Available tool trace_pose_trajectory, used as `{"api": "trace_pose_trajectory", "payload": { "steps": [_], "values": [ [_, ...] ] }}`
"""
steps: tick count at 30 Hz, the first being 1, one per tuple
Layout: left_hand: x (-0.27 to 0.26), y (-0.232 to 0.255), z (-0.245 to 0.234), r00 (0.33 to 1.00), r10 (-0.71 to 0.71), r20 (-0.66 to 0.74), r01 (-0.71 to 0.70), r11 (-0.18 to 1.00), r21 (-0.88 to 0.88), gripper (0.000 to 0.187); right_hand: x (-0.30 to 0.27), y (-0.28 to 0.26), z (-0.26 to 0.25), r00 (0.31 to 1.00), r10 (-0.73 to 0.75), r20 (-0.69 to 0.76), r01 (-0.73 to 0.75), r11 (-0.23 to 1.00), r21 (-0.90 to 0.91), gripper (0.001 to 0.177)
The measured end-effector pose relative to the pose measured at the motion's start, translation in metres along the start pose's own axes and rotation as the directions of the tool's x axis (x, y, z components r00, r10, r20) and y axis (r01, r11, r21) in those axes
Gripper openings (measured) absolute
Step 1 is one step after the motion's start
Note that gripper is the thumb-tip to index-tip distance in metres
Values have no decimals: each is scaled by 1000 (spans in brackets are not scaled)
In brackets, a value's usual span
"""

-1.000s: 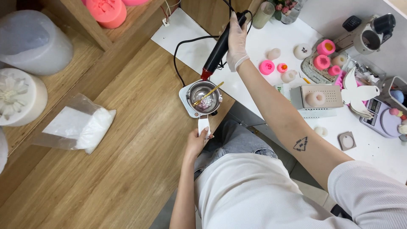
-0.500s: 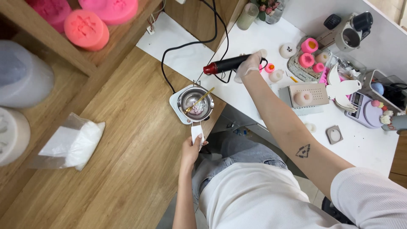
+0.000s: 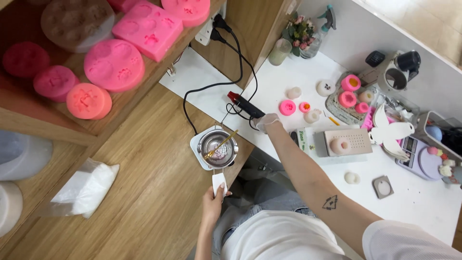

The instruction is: Melting wax pellets in an electric melting pot and stirring the mixture.

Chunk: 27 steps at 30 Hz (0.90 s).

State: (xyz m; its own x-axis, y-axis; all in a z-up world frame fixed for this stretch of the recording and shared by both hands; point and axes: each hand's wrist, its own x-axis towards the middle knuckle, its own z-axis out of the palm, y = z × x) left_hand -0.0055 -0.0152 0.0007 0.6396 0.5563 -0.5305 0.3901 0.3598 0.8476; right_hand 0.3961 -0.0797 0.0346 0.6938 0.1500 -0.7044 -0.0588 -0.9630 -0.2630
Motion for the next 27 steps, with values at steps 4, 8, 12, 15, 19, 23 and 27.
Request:
{"api": "trace_pose_trajectory", "payload": {
  "steps": [4,8,12,15,19,23,27],
  "values": [
    [8,-9,8,999,-31,-7,31,999,-21,36,65,-7,42,994,-97,48,108,926,-361,69],
    [12,-13,13,988,-131,-86,131,991,-5,37,25,-30,33,993,-60,102,92,931,-353,75],
    [10,-17,20,990,-91,-104,85,994,-67,39,-8,-48,2,984,-65,167,135,883,-450,80],
    [7,-16,28,977,-137,-164,119,986,-113,38,7,-45,15,956,-100,274,80,993,86,72],
    [3,-13,33,964,-143,-223,115,984,-133,40,44,-28,30,917,-189,352,-136,681,720,61],
    [-6,8,38,951,-162,-262,143,986,-92,42,78,-9,50,893,-289,346,-359,8,933,53],
    [-10,11,42,952,-136,-275,111,988,-104,40,102,10,69,892,-338,299,-442,-516,734,48]
  ]
}}
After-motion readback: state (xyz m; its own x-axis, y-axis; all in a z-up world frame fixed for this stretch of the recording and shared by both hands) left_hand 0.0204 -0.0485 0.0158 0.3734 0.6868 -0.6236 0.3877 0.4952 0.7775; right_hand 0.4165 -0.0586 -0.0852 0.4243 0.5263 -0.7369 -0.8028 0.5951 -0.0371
